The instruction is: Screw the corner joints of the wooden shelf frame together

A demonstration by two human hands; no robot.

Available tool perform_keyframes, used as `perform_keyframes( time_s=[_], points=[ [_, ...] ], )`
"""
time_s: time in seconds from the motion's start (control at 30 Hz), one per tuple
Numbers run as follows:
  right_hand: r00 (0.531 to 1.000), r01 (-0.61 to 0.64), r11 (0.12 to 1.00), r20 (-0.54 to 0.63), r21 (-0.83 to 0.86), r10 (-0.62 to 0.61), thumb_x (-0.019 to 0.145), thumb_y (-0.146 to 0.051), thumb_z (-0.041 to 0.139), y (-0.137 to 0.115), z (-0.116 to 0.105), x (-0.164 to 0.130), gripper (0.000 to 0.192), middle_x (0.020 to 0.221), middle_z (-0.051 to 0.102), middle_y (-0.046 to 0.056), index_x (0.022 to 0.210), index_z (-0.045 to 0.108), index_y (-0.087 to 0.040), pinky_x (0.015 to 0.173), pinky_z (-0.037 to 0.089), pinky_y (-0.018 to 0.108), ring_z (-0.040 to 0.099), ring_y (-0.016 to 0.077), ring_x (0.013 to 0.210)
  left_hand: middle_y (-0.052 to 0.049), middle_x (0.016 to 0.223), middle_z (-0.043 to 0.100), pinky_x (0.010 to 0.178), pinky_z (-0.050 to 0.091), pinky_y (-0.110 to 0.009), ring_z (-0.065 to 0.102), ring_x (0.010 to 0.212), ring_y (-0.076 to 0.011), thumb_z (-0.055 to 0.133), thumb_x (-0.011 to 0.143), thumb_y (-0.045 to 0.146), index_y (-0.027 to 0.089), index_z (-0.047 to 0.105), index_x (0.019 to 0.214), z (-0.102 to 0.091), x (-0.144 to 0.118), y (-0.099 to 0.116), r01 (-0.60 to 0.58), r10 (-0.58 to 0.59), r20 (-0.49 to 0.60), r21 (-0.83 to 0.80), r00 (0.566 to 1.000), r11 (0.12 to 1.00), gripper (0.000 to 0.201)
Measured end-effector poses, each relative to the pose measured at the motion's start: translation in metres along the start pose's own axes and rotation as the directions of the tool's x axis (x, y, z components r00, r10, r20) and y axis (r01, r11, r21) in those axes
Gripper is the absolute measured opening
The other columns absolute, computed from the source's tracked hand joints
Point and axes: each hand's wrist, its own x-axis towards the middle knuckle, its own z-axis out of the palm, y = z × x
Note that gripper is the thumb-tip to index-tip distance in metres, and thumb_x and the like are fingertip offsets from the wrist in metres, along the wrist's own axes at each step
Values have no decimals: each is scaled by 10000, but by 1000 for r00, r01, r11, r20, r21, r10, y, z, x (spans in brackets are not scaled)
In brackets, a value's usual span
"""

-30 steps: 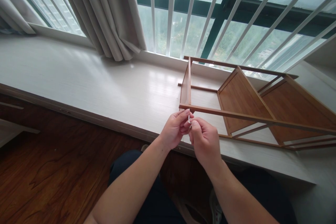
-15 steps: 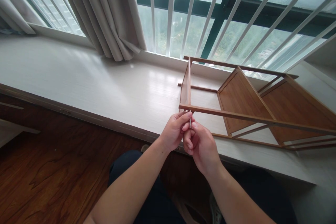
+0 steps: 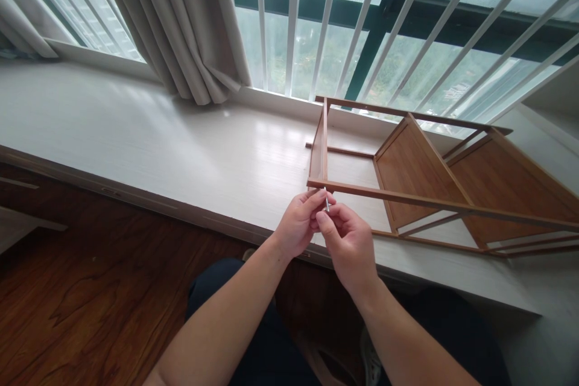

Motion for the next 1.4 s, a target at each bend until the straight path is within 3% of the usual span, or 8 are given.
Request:
perform_keyframes(
  time_s=[0.37,0.7,0.8,0.9,1.1,1.17,1.27,1.4],
  points=[
    [975,176,875,-42,-451,-217,898,-407,627,-7,-4,6,302,509,476,-46,680,617,-199,519,319,255,411,117,483,31,600,495,495,352,-197,429,492,-63,739,826,421,136,667,779,-3,3,-3,1,0,16,-35,1000,999,298],
    [966,198,843,-45,-500,-254,908,-408,608,-10,-5,10,352,504,465,-35,628,587,-196,526,308,261,405,117,490,38,578,469,483,347,-177,442,500,-62,737,836,379,130,672,784,-3,2,-4,-3,3,-1,-87,1000,996,262],
    [985,152,928,-30,-340,-172,930,-412,586,-9,-4,10,358,507,477,-29,652,626,-190,526,341,256,431,121,497,60,527,420,439,319,-156,390,452,-46,736,838,375,124,662,772,-1,2,-4,-12,12,0,-85,1000,996,270],
    [999,33,999,26,-26,-32,947,-432,569,-5,-1,7,351,489,475,-41,716,650,-180,480,358,243,425,112,456,87,457,357,382,317,-147,356,385,-47,718,848,403,128,656,776,0,1,-2,-9,10,12,-59,1000,998,291],
    [991,-132,926,70,354,114,973,-409,518,1,6,2,359,458,492,-39,771,670,-154,397,336,216,414,98,391,94,384,395,303,410,-229,489,296,-148,678,849,495,162,642,829,-2,1,-3,53,-52,69,-15,996,999,336],
    [978,-208,853,121,479,171,972,-397,495,-1,7,3,369,451,496,-30,765,670,-148,373,319,213,416,102,372,91,376,409,310,410,-223,517,302,-159,678,849,498,162,641,839,-2,1,-2,72,-71,64,-17,995,997,338],
    [912,-406,625,344,667,225,965,-363,478,-6,7,3,334,443,471,-39,780,663,-155,358,305,207,392,98,342,69,406,475,377,408,-169,514,345,-102,738,817,445,146,644,795,-2,1,0,56,-57,-10,-31,998,998,314],
    [826,-559,393,529,730,194,973,-358,496,-8,5,2,281,446,425,-67,837,659,-174,363,287,183,327,75,336,50,454,522,431,398,-143,490,394,-61,784,779,415,133,650,752,0,0,3,48,-51,-51,-55,997,997,313]
  ],
)
